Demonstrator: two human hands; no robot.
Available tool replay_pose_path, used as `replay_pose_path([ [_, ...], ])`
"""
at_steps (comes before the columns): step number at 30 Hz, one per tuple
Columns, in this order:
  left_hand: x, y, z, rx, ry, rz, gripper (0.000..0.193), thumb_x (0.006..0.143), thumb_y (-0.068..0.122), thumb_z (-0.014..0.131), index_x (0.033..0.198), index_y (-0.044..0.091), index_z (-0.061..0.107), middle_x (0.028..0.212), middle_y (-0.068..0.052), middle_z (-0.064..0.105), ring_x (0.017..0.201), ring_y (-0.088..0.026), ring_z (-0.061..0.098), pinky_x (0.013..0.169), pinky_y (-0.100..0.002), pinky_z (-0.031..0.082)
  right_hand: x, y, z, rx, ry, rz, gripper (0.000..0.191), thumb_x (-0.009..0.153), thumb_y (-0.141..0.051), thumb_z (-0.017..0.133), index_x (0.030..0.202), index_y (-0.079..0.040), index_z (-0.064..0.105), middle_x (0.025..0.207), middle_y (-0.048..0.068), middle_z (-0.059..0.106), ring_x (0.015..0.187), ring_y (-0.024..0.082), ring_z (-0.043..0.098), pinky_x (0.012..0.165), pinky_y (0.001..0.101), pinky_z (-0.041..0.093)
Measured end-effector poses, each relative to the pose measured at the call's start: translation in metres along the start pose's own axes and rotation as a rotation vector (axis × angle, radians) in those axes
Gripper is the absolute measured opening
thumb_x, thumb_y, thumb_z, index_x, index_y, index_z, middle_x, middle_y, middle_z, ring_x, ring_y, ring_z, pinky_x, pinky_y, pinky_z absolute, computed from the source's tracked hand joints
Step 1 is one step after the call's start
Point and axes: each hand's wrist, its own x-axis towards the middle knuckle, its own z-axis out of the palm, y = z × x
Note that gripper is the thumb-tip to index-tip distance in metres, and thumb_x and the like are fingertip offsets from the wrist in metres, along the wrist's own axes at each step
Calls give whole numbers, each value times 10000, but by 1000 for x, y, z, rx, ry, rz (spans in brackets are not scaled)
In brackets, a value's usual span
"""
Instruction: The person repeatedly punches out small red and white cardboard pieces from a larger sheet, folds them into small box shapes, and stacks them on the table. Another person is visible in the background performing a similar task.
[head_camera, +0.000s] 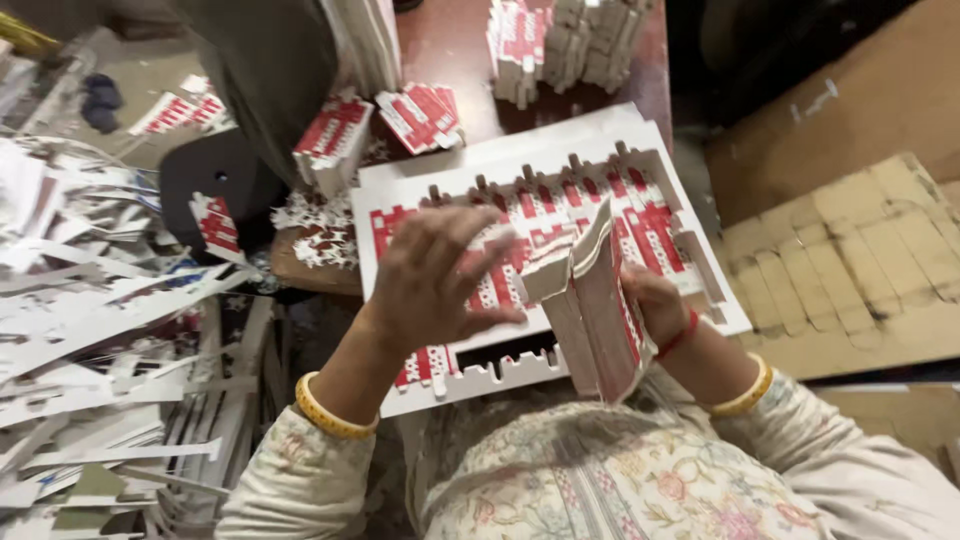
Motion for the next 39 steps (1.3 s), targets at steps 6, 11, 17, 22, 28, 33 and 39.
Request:
replay_pose_path([
  [6, 17, 13, -20, 309, -150, 394, 564, 1132, 695, 369, 1194, 179, 591, 1157, -49, 593, 1146, -198, 584, 991, -409, 497, -5, 36, 7, 31, -9, 202, 747, 948, -411, 730, 1447, 75, 460, 1343, 241, 619, 1185, 341, 653, 1014, 484, 542],
  [11, 18, 26, -19, 197, -193, 514, 628, 1070, 725, 359, 1006, 156, 615, 925, -41, 611, 936, -214, 604, 856, -376, 502, -25, 57, 9, -80, 57, 270, 879, 825, -507, 797, 1431, 39, 469, 1299, 176, 648, 1151, 257, 668, 986, 414, 560],
  [17, 36, 37, -42, 86, -299, 515, 684, 1038, 759, 420, 1059, 108, 629, 1003, -31, 637, 1003, -221, 608, 863, -379, 520, -35, 58, 7, -140, 115, 335, 907, 775, -522, 816, 1412, 34, 488, 1266, 153, 663, 1117, 221, 663, 943, 387, 559],
  [22, 50, 39, -51, 17, -353, 556, 748, 887, 775, 418, 1170, 124, 653, 1174, -38, 619, 1088, -197, 575, 862, -391, 527, -47, 56, -2, -188, 83, 285, 911, 760, -526, 832, 1396, 34, 498, 1238, 128, 670, 1110, 196, 674, 944, 365, 571],
  [28, 49, 46, -50, 152, -360, 579, 468, 972, 533, 525, 1200, 148, 665, 1127, -25, 631, 1056, -198, 590, 807, -357, 511, -48, 67, -20, -83, 63, 378, 788, 855, -409, 828, 1386, 73, 503, 1231, 140, 669, 1084, 221, 665, 939, 392, 556],
  [33, 53, 48, -47, 135, -283, 613, 268, 1029, 402, 564, 1032, 149, 652, 1039, -37, 665, 1007, -228, 612, 851, -379, 534, -26, 65, -12, 14, -129, 398, 908, 773, -497, 821, 1443, -9, 450, 1337, 92, 639, 1234, 184, 634, 1073, 354, 533],
  [39, 41, 60, -51, 151, -218, 545, 220, 922, 314, 643, 930, 105, 713, 997, -18, 626, 1012, -215, 590, 924, -366, 525, -23, 61, 20, -5, -105, 372, 998, 732, -448, 900, 1472, -8, 396, 1298, 86, 615, 1211, 178, 595, 1025, 342, 520],
])
